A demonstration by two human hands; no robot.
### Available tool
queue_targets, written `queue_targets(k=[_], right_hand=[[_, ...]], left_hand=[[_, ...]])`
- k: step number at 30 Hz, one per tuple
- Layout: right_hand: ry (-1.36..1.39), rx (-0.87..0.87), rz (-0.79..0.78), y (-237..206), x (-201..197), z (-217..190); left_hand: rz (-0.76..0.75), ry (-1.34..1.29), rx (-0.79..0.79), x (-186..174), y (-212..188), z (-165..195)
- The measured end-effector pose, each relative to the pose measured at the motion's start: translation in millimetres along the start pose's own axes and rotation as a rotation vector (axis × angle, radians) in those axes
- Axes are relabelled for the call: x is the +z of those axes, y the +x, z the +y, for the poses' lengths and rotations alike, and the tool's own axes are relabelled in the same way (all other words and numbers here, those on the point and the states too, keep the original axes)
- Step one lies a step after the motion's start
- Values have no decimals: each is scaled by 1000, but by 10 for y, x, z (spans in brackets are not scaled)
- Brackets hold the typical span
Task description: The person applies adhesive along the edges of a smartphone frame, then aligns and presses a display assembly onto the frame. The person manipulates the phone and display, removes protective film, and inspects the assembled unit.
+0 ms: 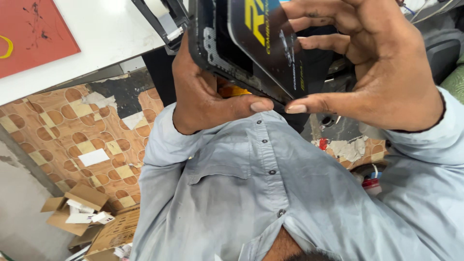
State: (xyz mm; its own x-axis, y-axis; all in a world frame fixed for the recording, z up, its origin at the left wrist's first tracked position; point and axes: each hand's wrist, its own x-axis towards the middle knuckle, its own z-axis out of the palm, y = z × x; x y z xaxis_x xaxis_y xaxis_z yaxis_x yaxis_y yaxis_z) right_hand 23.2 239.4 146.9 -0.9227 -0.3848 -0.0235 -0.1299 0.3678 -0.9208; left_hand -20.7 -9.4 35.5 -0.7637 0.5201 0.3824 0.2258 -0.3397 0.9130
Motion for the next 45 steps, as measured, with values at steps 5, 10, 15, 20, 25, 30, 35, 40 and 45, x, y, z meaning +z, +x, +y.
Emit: queue_targets(k=[5, 10, 15, 20, 25, 30, 35, 40, 45], right_hand=[[44, -18, -7, 37, 0, 14], [3, -51, -39, 53, -2, 39], [31, -74, -29, 42, 4, 71], [15, -66, -8, 32, 14, 94], [28, -78, -14, 33, 25, 109], [13, -79, -16, 32, 19, 122], [5, -70, -7, 31, 15, 134], [4, -60, -10, 43, 12, 145], [0, -62, -6, 48, 23, 137]], left_hand=[[1, -99, -40, 11, -13, -24], [13, -100, -55, 0, -47, -69], [76, -162, -139, 32, -62, -72], [97, -195, -175, 60, -30, -66], [90, -169, -159, 70, -18, -70], [66, -165, -136, 70, -17, -91], [58, -155, -134, 65, -37, -115], [41, -97, -61, 64, -24, -168], [64, -143, -102, 69, -28, -143]])
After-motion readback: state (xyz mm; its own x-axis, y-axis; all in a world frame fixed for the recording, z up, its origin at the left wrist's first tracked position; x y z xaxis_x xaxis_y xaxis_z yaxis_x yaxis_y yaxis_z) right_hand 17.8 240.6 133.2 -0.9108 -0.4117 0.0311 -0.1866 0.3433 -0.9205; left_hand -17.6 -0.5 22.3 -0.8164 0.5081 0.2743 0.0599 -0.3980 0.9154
